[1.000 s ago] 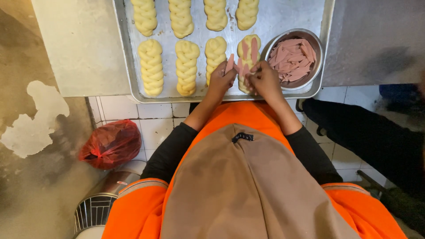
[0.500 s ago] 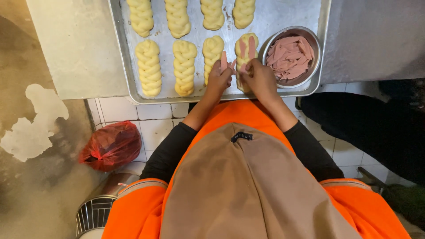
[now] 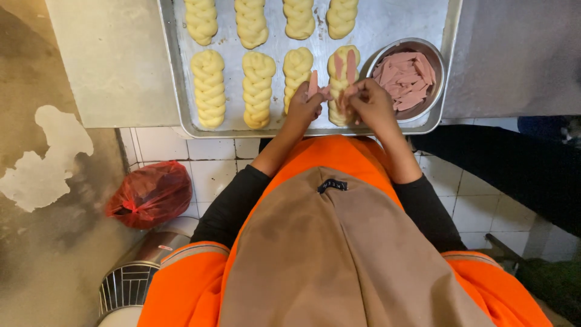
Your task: Placing slices of ham onto braided bread dough on a baking sheet.
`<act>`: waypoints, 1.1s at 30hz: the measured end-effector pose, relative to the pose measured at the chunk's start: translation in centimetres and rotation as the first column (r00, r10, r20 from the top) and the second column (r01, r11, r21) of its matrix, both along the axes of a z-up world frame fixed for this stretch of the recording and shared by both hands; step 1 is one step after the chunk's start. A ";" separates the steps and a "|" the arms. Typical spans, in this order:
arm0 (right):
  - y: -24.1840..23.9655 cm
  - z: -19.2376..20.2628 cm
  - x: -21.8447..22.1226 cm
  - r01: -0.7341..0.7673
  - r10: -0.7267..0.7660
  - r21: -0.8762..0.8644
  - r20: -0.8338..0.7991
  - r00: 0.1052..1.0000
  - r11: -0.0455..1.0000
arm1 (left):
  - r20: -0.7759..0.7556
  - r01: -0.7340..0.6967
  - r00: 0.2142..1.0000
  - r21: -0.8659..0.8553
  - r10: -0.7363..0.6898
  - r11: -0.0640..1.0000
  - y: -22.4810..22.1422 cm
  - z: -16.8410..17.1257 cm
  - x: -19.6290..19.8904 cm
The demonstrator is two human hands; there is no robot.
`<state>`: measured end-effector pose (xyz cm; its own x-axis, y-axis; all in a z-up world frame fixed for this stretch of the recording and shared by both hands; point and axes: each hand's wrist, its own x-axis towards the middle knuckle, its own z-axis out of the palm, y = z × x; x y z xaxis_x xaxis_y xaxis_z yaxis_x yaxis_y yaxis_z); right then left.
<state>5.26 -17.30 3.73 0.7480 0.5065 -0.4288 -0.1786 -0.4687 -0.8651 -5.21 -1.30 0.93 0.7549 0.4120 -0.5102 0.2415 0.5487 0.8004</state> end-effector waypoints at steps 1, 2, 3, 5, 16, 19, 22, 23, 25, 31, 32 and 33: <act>-0.3 -0.1 0.3 -0.001 0.001 0.002 -0.001 1.000 1.000 | -0.001 -0.001 1.000 0.002 0.001 1.000 0.0 0.7 0.0; -0.8 -0.1 0.5 0.007 -0.006 0.011 -0.029 1.000 1.000 | 0.002 0.007 1.000 -0.005 -0.007 1.000 -0.1 1.4 -0.1; -1.3 -0.2 0.7 0.015 -0.014 0.021 -0.058 0.998 1.000 | 0.004 0.015 1.000 -0.012 -0.015 1.000 -0.3 2.2 -0.1; -1.2 0.3 0.5 0.022 -0.020 0.019 -0.090 0.996 1.000 | 0.002 0.034 0.999 0.004 -0.034 0.999 -0.6 0.1 0.0; -1.7 -0.2 -0.7 0.019 0.027 0.280 -0.158 0.987 0.960 | -0.009 0.136 0.990 -0.231 -0.142 0.963 -1.8 -4.0 -1.0; -2.7 -1.6 -0.6 -0.100 0.150 0.344 -0.121 0.981 0.934 | 0.052 0.112 0.994 -0.284 -0.101 0.952 -1.7 -3.2 -0.8; -2.0 -0.2 -1.3 -0.108 0.152 0.373 -0.091 0.984 0.921 | 0.114 0.054 0.993 -0.176 -0.035 0.983 -1.3 -2.1 -0.6; -2.4 -0.8 -1.3 -0.124 0.133 0.344 -0.002 0.991 0.931 | 0.112 0.015 0.994 -0.075 -0.007 0.997 -1.2 -3.0 -0.4; -2.6 -0.9 -1.1 -0.137 0.115 0.312 0.087 0.989 0.940 | 0.114 -0.024 0.993 0.025 0.021 0.999 -0.9 -3.1 -0.3; -1.6 1.0 -0.6 0.032 -0.057 0.290 0.080 0.995 0.956 | 0.056 -0.161 0.987 0.244 0.152 0.956 0.3 0.6 -0.6; -1.6 0.9 -0.4 -0.045 0.012 0.193 0.167 0.986 0.980 | 0.059 -0.160 0.987 0.237 0.150 0.958 0.3 0.1 -0.7; -1.6 0.7 -0.2 -0.113 0.089 0.088 0.246 0.965 0.990 | 0.063 -0.158 0.987 0.231 0.148 0.960 0.3 -0.4 -0.7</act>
<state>5.03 -18.89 4.46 0.7658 0.6158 -0.1852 0.0850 -0.3824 -0.9201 -5.93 -0.95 0.50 0.6934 0.6284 -0.3527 0.1302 0.3722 0.9190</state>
